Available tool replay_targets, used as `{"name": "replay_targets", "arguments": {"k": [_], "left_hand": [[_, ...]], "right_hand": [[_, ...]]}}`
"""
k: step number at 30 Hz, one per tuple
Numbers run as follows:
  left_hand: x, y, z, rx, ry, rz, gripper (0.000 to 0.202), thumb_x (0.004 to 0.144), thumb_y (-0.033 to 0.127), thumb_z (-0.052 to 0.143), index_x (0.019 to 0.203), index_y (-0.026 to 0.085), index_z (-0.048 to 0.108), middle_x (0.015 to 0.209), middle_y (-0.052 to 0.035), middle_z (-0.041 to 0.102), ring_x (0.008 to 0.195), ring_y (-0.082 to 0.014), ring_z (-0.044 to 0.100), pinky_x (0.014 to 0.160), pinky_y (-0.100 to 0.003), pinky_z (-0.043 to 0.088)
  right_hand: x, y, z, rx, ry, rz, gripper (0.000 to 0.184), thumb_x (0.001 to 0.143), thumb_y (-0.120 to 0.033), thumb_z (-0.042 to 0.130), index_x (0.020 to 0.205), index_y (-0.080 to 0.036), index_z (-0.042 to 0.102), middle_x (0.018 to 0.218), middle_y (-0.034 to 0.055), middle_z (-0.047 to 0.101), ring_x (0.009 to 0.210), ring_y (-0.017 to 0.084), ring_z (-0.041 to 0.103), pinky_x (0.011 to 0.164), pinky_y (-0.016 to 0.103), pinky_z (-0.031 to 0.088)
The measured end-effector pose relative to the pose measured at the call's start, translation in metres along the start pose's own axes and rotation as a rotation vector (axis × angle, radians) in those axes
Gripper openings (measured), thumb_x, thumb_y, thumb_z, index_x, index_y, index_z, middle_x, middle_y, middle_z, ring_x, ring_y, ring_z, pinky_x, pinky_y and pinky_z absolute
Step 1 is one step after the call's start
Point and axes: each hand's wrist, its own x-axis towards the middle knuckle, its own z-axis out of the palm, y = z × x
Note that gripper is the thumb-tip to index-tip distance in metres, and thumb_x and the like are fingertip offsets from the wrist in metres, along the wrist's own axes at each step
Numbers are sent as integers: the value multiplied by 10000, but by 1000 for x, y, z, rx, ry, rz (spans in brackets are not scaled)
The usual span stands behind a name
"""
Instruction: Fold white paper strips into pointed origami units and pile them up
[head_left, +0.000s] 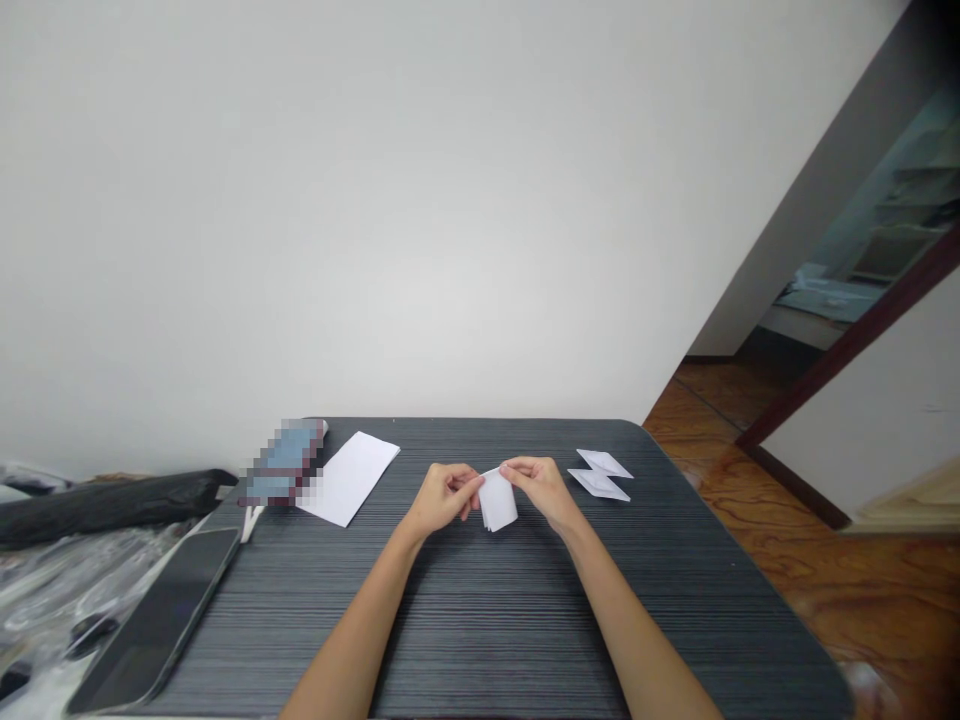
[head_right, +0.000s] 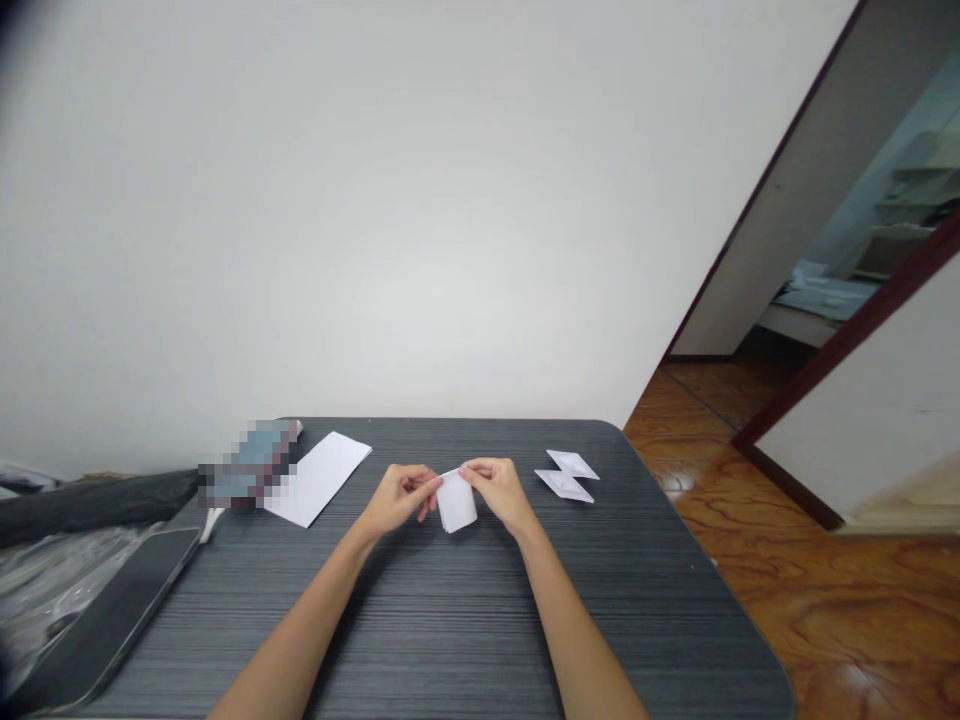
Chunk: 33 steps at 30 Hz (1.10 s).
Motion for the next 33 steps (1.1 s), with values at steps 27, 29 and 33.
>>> {"name": "replay_targets", "arguments": {"k": [27,29,33], "left_hand": [[-2,14,-6,470,-3,187,366,827,284,352,548,131,533,473,16,485,450,-66,395,503,-185,315],[-2,14,-5,440,28,175,365,821,289,364,527,132,513,470,19,489,446,-64,399,501,-183,321],[-1,14,-4,362,49,166,352,812,287,381,524,130,509,469,17,504,444,-61,415,497,-179,338]], "right_hand": [[-10,-14,-12,-415,-71,-259,134,716,-287,534,797,-183,517,724,4,573,652,124,524,628,249,406],[-7,-12,-9,-254,-89,-186,205,691,-295,559,852,-170,529,769,21,593,685,130,549,640,252,425],[-3,-7,-3,-115,-104,-74,191,701,-318,533,676,-137,587,642,23,602,629,139,552,604,255,422]]}}
